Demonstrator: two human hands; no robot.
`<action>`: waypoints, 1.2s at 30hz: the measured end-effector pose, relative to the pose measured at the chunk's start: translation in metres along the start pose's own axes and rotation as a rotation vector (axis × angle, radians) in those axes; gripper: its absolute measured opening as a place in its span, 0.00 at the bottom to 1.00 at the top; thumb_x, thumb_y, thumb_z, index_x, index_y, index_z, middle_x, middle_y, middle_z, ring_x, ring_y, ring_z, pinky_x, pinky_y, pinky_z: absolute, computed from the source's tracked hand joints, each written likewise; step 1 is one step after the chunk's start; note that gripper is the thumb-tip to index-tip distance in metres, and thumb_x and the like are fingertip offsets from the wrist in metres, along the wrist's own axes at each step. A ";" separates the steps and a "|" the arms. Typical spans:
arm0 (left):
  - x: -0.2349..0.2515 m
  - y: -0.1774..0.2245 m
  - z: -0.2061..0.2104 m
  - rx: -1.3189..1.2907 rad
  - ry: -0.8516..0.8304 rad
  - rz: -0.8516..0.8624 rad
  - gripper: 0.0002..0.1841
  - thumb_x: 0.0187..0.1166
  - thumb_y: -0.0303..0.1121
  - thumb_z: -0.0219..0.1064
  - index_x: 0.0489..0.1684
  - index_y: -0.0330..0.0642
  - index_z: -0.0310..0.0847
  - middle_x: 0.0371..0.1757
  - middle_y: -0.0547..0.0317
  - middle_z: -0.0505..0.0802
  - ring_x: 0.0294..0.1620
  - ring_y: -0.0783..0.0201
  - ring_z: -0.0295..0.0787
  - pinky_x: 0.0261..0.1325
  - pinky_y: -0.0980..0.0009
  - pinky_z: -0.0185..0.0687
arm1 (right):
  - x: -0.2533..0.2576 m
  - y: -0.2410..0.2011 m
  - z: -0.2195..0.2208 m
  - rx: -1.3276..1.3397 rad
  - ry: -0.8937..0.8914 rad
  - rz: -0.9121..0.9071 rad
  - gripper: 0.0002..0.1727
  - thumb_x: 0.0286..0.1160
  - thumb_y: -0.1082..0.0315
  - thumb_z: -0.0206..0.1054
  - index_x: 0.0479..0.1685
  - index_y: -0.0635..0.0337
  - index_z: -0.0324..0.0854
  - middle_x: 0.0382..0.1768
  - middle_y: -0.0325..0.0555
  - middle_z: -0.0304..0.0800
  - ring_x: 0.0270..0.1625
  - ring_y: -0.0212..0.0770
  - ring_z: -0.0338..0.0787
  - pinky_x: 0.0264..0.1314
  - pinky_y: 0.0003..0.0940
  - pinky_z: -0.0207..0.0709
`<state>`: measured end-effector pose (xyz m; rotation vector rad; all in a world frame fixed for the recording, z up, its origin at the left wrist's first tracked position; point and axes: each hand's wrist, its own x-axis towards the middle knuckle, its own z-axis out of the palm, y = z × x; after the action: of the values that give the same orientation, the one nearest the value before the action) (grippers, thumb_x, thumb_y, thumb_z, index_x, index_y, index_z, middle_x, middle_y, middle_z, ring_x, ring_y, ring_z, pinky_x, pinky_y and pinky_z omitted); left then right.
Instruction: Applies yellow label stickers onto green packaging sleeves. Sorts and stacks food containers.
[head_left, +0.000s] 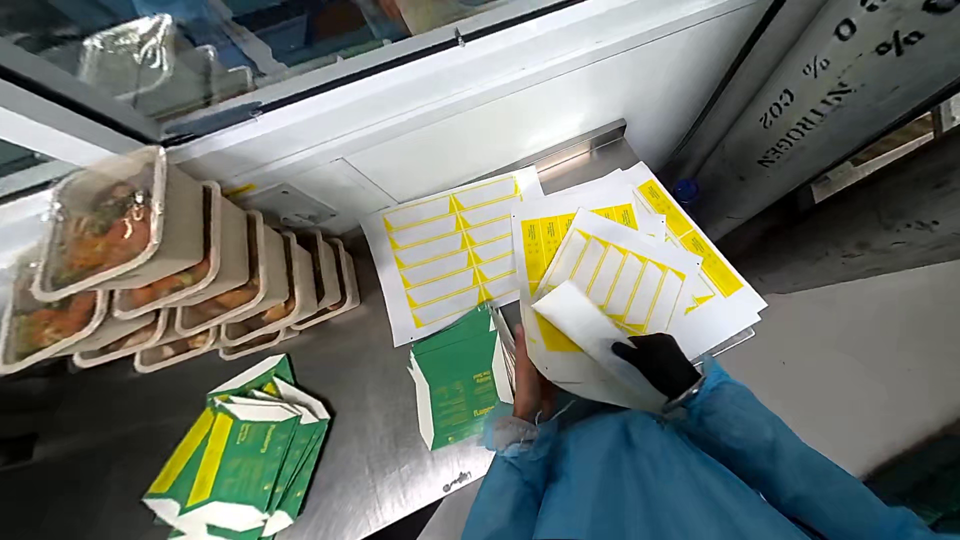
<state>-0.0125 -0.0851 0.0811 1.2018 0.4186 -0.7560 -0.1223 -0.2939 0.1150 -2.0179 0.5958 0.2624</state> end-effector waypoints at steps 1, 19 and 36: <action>0.006 -0.004 0.000 0.023 0.001 0.016 0.35 0.91 0.63 0.39 0.78 0.48 0.75 0.61 0.48 0.93 0.60 0.53 0.91 0.60 0.49 0.89 | -0.007 -0.002 -0.012 0.066 0.083 0.042 0.20 0.81 0.48 0.69 0.32 0.54 0.93 0.24 0.41 0.90 0.31 0.39 0.90 0.40 0.47 0.83; -0.026 0.085 -0.040 0.370 0.071 0.766 0.33 0.82 0.38 0.68 0.86 0.38 0.62 0.68 0.55 0.88 0.63 0.66 0.89 0.65 0.65 0.88 | 0.031 -0.130 0.077 0.155 -0.186 -0.764 0.23 0.92 0.60 0.56 0.80 0.58 0.77 0.54 0.53 0.94 0.53 0.45 0.95 0.59 0.47 0.88; 0.150 0.223 -0.167 0.660 0.655 0.654 0.26 0.77 0.37 0.65 0.73 0.32 0.77 0.70 0.41 0.86 0.71 0.55 0.82 0.75 0.55 0.75 | -0.007 0.109 0.039 -0.950 0.051 -0.670 0.21 0.84 0.54 0.61 0.66 0.55 0.87 0.65 0.54 0.91 0.62 0.57 0.92 0.59 0.57 0.86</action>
<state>0.2668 0.0634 0.0790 2.0768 0.2725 0.1180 -0.1822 -0.3021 0.0157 -2.9985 -0.2859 0.0773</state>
